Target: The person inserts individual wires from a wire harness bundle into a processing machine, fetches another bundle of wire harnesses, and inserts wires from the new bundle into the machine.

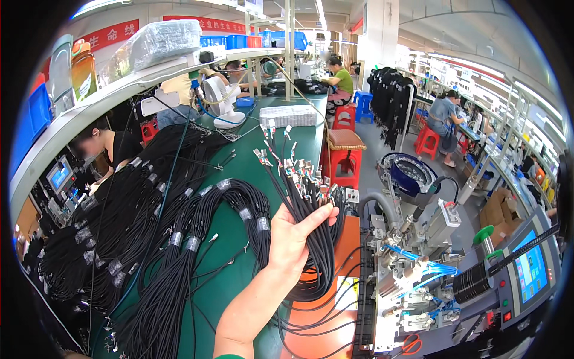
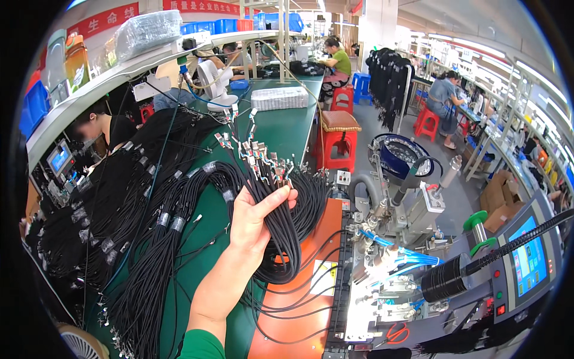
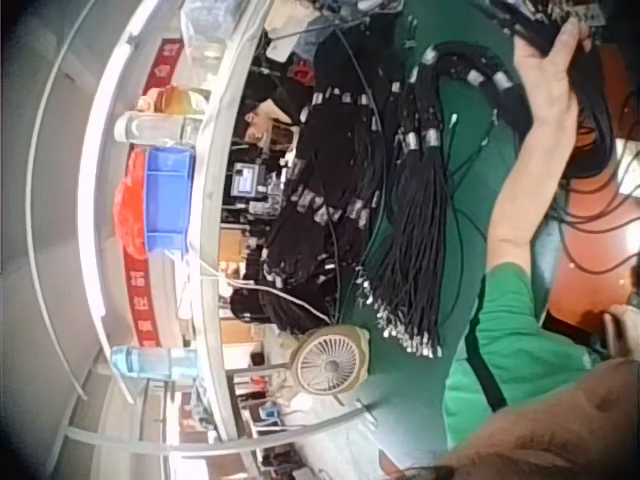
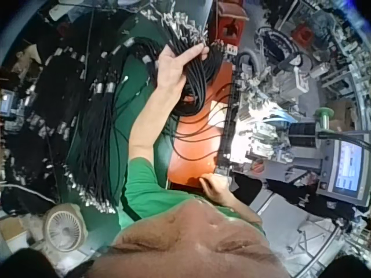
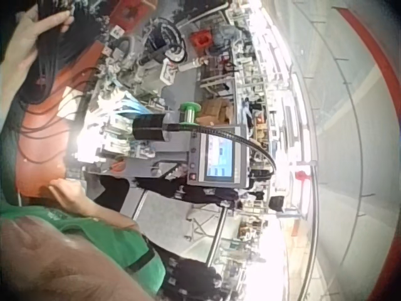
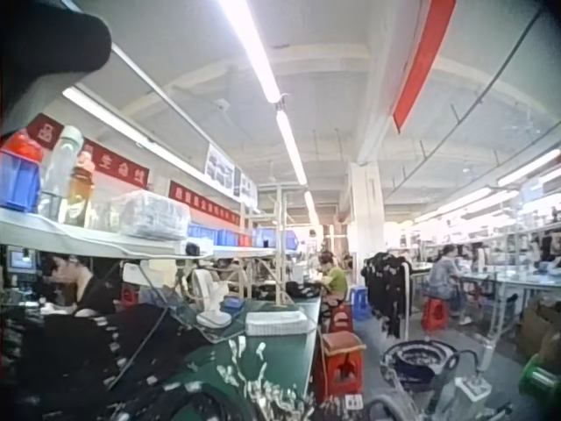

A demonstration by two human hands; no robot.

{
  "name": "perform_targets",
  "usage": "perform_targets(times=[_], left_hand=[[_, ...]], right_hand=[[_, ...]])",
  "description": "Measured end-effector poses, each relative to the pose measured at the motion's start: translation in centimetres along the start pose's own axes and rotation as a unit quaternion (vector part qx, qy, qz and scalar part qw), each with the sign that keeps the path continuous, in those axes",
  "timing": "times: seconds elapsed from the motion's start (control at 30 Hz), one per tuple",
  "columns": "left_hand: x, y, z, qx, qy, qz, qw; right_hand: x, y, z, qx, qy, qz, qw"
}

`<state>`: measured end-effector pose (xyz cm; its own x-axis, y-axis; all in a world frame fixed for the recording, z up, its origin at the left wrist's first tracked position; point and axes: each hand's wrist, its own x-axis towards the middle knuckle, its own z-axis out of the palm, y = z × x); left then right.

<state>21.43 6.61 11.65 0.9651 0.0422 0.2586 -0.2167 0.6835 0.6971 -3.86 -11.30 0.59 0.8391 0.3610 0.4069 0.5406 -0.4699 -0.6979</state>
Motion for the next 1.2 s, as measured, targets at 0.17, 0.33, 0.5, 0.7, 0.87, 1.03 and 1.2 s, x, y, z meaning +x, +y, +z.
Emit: perform_targets(times=[0.17, 0.33, 0.5, 0.7, 0.87, 1.03, 1.2], left_hand=[[-0.9, 0.4, 0.1, -0.017, -0.023, -0.008, 1.0], [-2.0, 0.8, -0.2, -0.001, -0.046, -0.007, 0.999], [-2.6, 1.1, -0.5, -0.001, -0.047, -0.014, 0.999], [0.5, -0.5, 1.1, 0.086, -0.005, 0.05, 0.995], [13.1, -2.8, -15.9, 0.513, 0.127, -0.119, 0.841], [11.2, -4.1, -23.1, 0.502, 0.056, 0.097, 0.858], [1.6, -0.1, -26.1, 0.552, -0.045, 0.109, 0.825]], right_hand=[[-0.1, 0.0, 0.0, 0.001, -0.004, 0.008, 1.0], [-0.2, 0.0, 0.4, -0.021, 0.015, -0.005, 1.0], [-0.2, -0.2, 0.6, -0.034, 0.017, -0.01, 0.999], [-1.0, 0.9, 0.3, -0.008, 0.108, -0.012, 0.994], [-5.7, 3.8, -4.2, -0.027, 0.236, 0.082, 0.968], [-19.4, 8.4, -17.7, -0.09, 0.58, 0.306, 0.749], [-29.4, 11.0, -32.7, -0.259, 0.725, 0.299, 0.564]])
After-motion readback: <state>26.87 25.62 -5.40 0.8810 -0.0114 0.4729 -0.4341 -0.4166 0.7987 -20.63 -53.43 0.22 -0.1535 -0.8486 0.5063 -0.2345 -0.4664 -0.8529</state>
